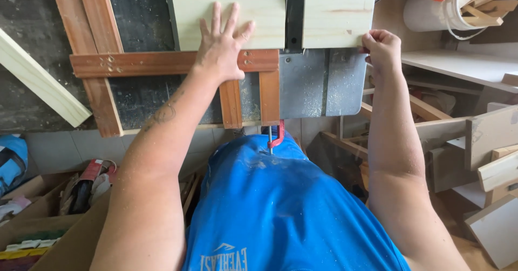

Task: Measuring and marking wooden boards for processing in a workshop

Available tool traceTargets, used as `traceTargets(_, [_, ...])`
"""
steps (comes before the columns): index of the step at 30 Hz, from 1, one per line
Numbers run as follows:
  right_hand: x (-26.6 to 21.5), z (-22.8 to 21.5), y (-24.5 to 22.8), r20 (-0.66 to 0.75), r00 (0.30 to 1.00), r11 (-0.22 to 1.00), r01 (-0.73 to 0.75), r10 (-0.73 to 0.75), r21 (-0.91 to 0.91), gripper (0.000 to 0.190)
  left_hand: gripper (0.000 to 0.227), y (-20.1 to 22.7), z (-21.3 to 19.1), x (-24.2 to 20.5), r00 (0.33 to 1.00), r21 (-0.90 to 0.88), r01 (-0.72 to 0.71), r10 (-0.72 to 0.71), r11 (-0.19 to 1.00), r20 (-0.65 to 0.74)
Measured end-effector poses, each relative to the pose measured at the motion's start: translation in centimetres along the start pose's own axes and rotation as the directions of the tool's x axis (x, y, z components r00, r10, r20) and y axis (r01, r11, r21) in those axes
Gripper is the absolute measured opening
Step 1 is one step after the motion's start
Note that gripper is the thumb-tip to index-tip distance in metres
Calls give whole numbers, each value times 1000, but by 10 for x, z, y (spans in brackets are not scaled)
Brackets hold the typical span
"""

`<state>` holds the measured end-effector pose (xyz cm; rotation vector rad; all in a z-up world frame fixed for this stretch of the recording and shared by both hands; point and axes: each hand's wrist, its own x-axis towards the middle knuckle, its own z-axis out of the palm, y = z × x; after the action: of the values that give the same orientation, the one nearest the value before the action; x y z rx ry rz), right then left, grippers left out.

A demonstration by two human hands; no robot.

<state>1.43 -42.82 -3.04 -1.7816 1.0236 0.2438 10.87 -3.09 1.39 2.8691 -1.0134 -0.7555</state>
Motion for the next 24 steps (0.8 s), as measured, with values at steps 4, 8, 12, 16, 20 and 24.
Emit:
traceTargets(4, [-12,-2,25,-6,1000,1000,-10,10,30,12,127,19,18,-36,1000,18,-10,10,1000,-7])
traceTargets(8, [-41,-1,36,-17,1000,998,-8,7,-60,3,118,35,41,-68,1000,14,-20,21,1000,-23])
traceTargets(12, [-28,-6,90,-62,986,987,157,-156,14,9,100,36,65,-85,977,-104,-39,16,994,-211])
traceTargets(16, [-70,-1,64,-110,992,998,52,-57,-47,5,70,5,85,-78,850,-178,81,-161,981,-502])
traceTargets(20, [-107,9,38,-216,975,995,-75,59,-67,7,107,-56,101,-68,663,-312,515,-602,798,-446])
traceTargets(24, [-98,14,57,-296,952,979,18,-78,-201,6,105,-75,91,-64,673,-674,537,-739,506,-18])
